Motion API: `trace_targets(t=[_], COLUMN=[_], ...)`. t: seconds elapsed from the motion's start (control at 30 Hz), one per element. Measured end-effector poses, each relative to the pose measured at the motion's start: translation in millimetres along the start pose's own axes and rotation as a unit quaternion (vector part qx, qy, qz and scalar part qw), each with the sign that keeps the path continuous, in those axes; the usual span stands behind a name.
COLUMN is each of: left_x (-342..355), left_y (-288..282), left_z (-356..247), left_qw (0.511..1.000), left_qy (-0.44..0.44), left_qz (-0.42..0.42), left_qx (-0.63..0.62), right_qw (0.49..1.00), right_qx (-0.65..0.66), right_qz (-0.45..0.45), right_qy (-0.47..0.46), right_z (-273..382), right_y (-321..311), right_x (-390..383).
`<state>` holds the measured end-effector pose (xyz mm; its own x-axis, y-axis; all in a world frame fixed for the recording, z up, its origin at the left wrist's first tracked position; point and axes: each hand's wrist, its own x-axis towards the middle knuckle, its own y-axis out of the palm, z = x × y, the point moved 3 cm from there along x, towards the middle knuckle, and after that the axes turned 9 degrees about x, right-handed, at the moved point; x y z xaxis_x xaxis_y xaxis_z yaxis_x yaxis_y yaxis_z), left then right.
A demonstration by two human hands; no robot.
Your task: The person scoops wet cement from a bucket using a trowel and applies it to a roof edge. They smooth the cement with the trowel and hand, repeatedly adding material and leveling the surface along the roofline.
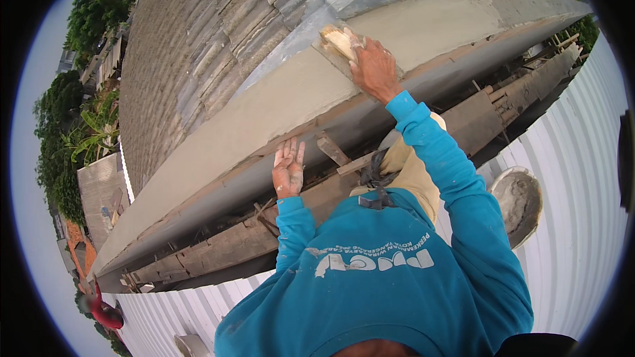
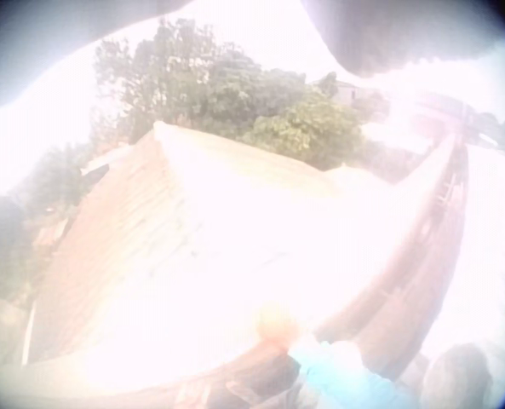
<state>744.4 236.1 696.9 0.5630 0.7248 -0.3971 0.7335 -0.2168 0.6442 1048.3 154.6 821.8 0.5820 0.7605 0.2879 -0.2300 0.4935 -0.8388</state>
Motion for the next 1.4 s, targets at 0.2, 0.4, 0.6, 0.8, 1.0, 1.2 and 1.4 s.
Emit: trace_targets(t=[0.2, 0.4, 0.6, 0.8, 1.0, 1.2, 1.4], left_x=[0.9, 0.3, 4.2, 3.7, 0.2, 0.8, 2.9], left_y=[0.0, 12.5, 11.5, 4.7, 8.2, 6.4, -4.9], left_z=[-0.3, -4.1, -4.6, -9.0, -8.4, -5.1, 1.8], left_qw=[1.000, 0.999, 0.998, 0.998, 0.999, 0.999, 0.999], left_qy=[0.004, -0.003, -0.012, -0.020, -0.020, -0.026, -0.008], left_qz=[-0.015, -0.029, -0.021, -0.023, -0.046, -0.039, -0.012], left_qx=[0.015, 0.041, 0.057, 0.054, 0.009, -0.027, -0.038], right_qw=[0.993, 0.967, 0.929, 0.936, 0.969, 0.998, 0.992], right_qx=[-0.081, -0.164, -0.258, -0.157, -0.122, -0.011, 0.110], right_qz=[-0.071, -0.152, -0.165, -0.115, -0.076, -0.055, 0.005], right_qy=[0.057, 0.122, 0.207, 0.292, 0.199, 0.038, -0.054], right_z=[-112.9, -250.8, -401.0, -422.8, -285.4, -112.0, 65.2], right_y=[-55.6, -114.9, -176.8, -180.6, -115.1, -35.1, 42.6], right_x=[0.7, 14.0, 41.3, 51.3, 25.6, 15.4, 4.4])
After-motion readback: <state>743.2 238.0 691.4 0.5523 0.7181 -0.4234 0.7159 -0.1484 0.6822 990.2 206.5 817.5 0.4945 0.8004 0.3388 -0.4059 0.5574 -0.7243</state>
